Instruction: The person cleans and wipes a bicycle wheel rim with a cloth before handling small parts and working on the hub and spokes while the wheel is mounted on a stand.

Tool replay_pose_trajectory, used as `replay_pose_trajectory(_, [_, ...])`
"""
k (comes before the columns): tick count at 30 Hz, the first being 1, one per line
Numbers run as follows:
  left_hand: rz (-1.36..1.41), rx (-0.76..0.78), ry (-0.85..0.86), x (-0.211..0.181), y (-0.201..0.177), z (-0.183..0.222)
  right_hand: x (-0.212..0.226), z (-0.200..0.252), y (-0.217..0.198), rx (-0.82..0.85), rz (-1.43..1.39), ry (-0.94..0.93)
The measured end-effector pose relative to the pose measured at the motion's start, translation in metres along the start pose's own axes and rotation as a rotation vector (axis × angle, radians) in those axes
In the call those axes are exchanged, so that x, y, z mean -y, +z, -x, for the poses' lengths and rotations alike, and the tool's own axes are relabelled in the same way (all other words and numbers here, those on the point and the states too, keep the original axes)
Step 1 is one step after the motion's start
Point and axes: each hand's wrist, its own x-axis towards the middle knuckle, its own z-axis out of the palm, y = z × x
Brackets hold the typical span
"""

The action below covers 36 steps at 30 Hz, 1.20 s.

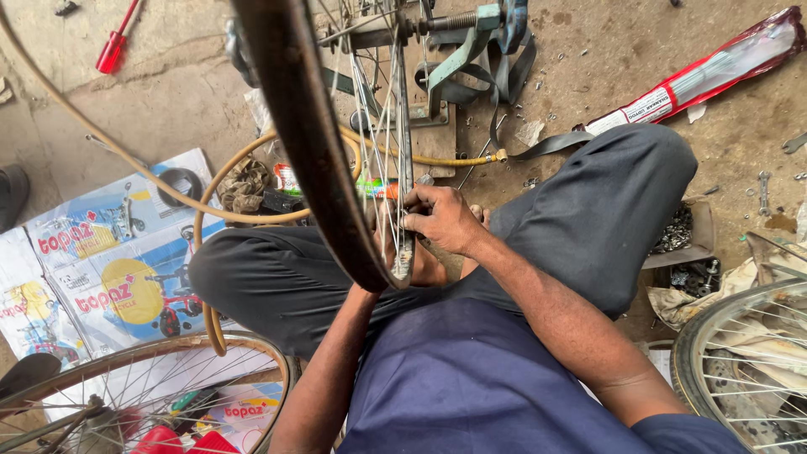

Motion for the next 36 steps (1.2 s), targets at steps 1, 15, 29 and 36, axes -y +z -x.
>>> replay_pose_trajectory(1, [0.329,0.018,-0.204,-0.005,0.000,-0.003,0.003,0.003,0.000,-0.008,0.023,0.029])
replay_pose_trajectory(15, [0.739,0.119,-0.663,-0.022,-0.022,-0.021,0.020,0.028,-0.013,0.029,-0.039,-0.043])
replay_pose_trajectory(29, [0.050,0.156,-0.461,-0.064,-0.044,-0.062,0.057,0.080,-0.006,0.045,0.694,-0.441])
replay_pose_trajectory(36, [1.405,0.401,-0.672,-0.045,-0.080,-0.048,0.109,0.094,-0.009,-0.097,0.541,-0.684])
